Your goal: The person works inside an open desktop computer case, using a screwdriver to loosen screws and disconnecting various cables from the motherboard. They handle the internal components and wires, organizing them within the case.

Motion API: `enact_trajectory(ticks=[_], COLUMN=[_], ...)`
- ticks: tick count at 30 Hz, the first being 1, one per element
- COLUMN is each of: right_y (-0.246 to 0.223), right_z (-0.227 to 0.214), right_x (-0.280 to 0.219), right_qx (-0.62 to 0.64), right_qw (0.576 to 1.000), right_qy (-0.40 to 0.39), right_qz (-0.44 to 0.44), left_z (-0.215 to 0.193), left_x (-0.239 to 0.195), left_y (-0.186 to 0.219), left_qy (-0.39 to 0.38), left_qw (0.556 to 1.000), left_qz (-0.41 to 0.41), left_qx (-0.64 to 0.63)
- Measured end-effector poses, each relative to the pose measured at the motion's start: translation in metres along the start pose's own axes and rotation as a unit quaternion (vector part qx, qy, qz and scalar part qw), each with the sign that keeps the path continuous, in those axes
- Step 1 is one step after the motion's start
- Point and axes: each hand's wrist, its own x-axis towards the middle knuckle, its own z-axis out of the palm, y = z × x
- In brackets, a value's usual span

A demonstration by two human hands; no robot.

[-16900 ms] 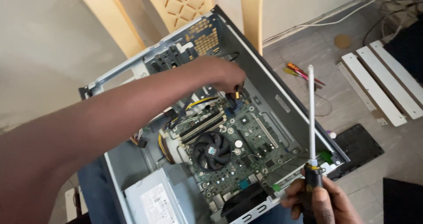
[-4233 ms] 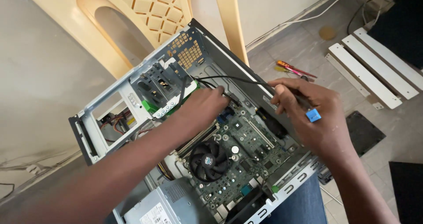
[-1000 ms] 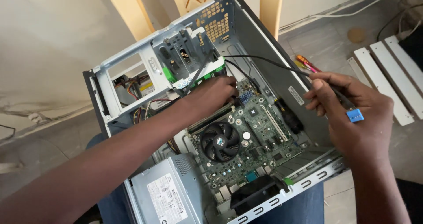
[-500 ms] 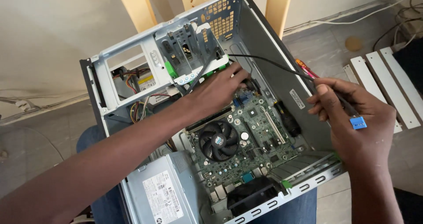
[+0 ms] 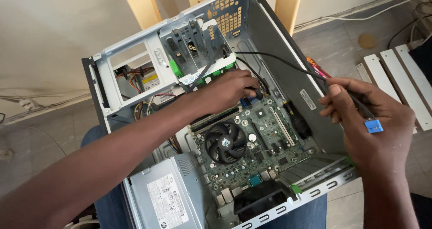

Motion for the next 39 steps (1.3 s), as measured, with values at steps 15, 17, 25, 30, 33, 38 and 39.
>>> enact_trajectory(ticks=[15,17,25,30,33,38,39], right_y=[0.001,0.004,0.005,0.008,0.005,0.003,0.004], right_z=[-0.003,-0.003,-0.007,-0.008,-0.008,-0.006,-0.006], right_x=[0.005,0.006,0.006,0.008,0.008,0.006,0.006], right_qx=[0.017,0.030,0.029,0.039,0.025,0.015,0.014], right_qw=[0.999,0.999,0.999,0.999,1.000,1.000,1.000], right_qy=[0.003,0.000,0.003,-0.001,0.001,0.008,0.008], right_qz=[0.031,0.022,0.019,0.023,0.011,0.025,0.024], left_z=[-0.001,-0.012,-0.105,-0.114,-0.089,-0.041,-0.045], left_x=[0.020,0.034,0.083,0.087,0.083,0.080,0.077], left_y=[0.050,0.058,0.061,0.059,0.057,0.037,0.045], left_qy=[0.094,0.094,-0.184,-0.304,-0.338,-0.338,-0.337], left_qw=[0.956,0.956,0.962,0.930,0.900,0.826,0.827], left_qz=[0.002,-0.019,-0.146,-0.162,-0.142,-0.043,-0.043], left_qx=[0.277,0.277,0.142,0.125,0.235,0.448,0.448])
